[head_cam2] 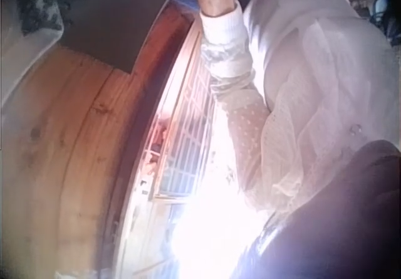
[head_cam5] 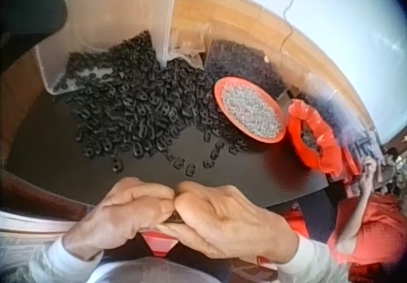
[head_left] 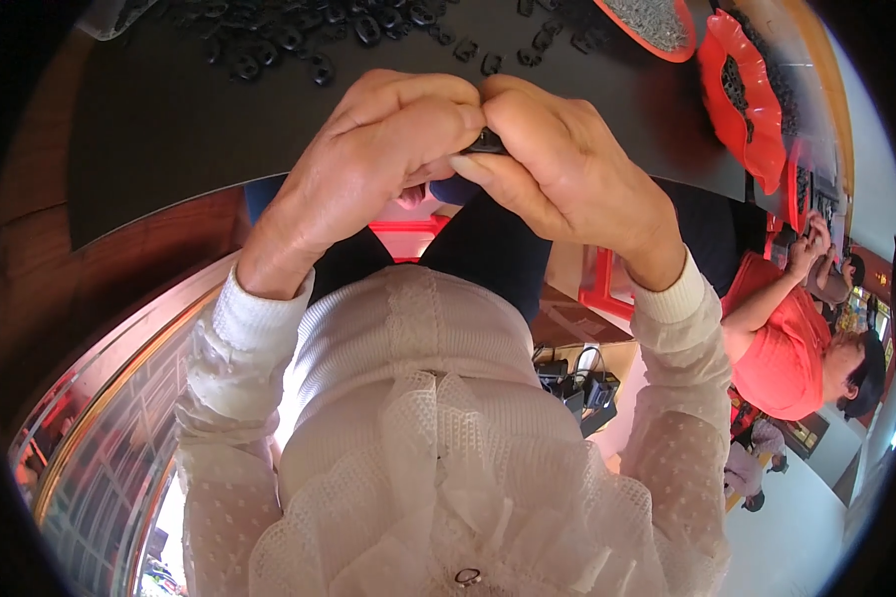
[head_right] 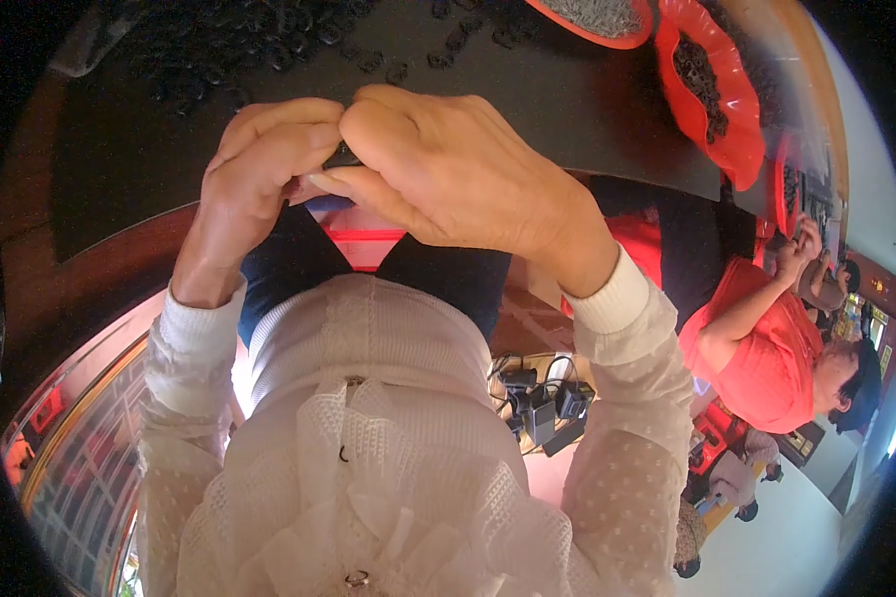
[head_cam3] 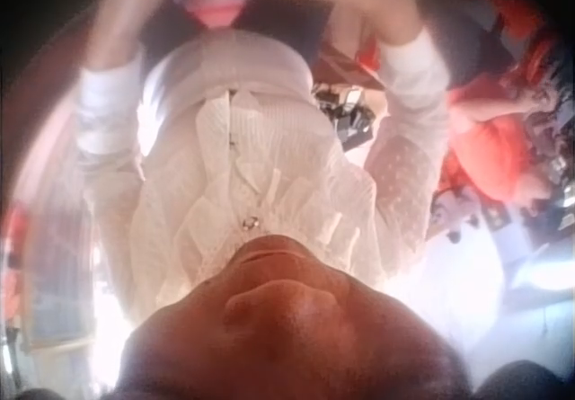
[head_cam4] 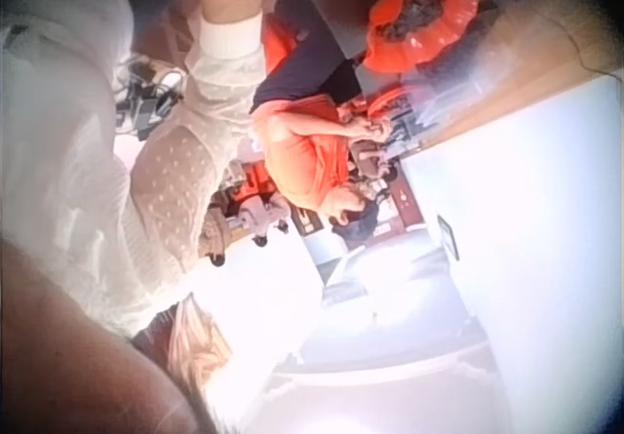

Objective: The person assembles plastic cord locks by hand, repeatedly picking up springs and plastic stopper pieces from the table and fitting them together.

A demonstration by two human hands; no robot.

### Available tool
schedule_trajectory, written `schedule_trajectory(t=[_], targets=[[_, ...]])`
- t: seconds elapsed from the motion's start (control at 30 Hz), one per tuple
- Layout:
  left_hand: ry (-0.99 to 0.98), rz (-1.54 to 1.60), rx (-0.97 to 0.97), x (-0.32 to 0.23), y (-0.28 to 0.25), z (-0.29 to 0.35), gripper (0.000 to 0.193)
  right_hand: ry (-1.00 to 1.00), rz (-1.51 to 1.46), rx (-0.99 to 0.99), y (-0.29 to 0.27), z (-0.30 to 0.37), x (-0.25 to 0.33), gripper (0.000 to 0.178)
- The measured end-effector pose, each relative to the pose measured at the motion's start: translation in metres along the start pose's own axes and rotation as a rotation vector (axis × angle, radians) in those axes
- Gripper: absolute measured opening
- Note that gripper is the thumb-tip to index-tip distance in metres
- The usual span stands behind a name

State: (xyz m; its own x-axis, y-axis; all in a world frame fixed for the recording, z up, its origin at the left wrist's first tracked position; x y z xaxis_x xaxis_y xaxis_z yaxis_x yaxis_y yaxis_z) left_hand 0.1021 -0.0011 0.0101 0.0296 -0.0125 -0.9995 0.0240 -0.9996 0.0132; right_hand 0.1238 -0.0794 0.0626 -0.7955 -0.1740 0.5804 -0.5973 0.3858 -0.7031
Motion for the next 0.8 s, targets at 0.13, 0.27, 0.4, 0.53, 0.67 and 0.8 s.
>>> schedule_trajectory(t=[0.13,0.27,0.4,0.53,0.67,0.8], targets=[[-0.071,0.024,0.047,0.002,0.003,0.0,0.024,0.044,0.107,-0.018,-0.007,0.006,0.003,0.037],[-0.051,0.011,0.016,0.001,0.001,0.002,0.023,0.069,0.084,-0.088,-0.018,0.009,0.009,0.039],[-0.01,0.001,0.018,-0.001,0.0,0.001,0.023,0.015,0.1,-0.152,-0.016,0.009,0.013,0.037],[0.118,-0.106,-0.023,-0.015,0.0,0.005,0.022,-0.019,0.088,-0.169,-0.015,0.007,0.018,0.03],[0.087,-0.102,-0.052,-0.014,0.001,0.006,0.021,0.009,0.05,-0.169,-0.013,0.007,0.016,0.025],[0.086,-0.144,-0.008,-0.015,0.001,0.004,0.021,-0.009,0.058,-0.181,-0.013,0.007,0.014,0.024]])
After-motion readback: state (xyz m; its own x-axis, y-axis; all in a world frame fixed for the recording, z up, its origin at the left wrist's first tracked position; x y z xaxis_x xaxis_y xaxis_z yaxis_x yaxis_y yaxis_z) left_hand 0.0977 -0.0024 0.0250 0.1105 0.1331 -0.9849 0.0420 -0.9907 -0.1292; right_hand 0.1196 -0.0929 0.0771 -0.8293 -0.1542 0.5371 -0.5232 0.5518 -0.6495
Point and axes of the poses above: each hand's wrist, its own z-axis away from the middle knuckle, its own y-axis out of the palm, x = y × z, the point moved 9 cm from there along -z, towards the middle knuckle, and after that the axes turned 10 degrees about -z, right-handed, at the moved point
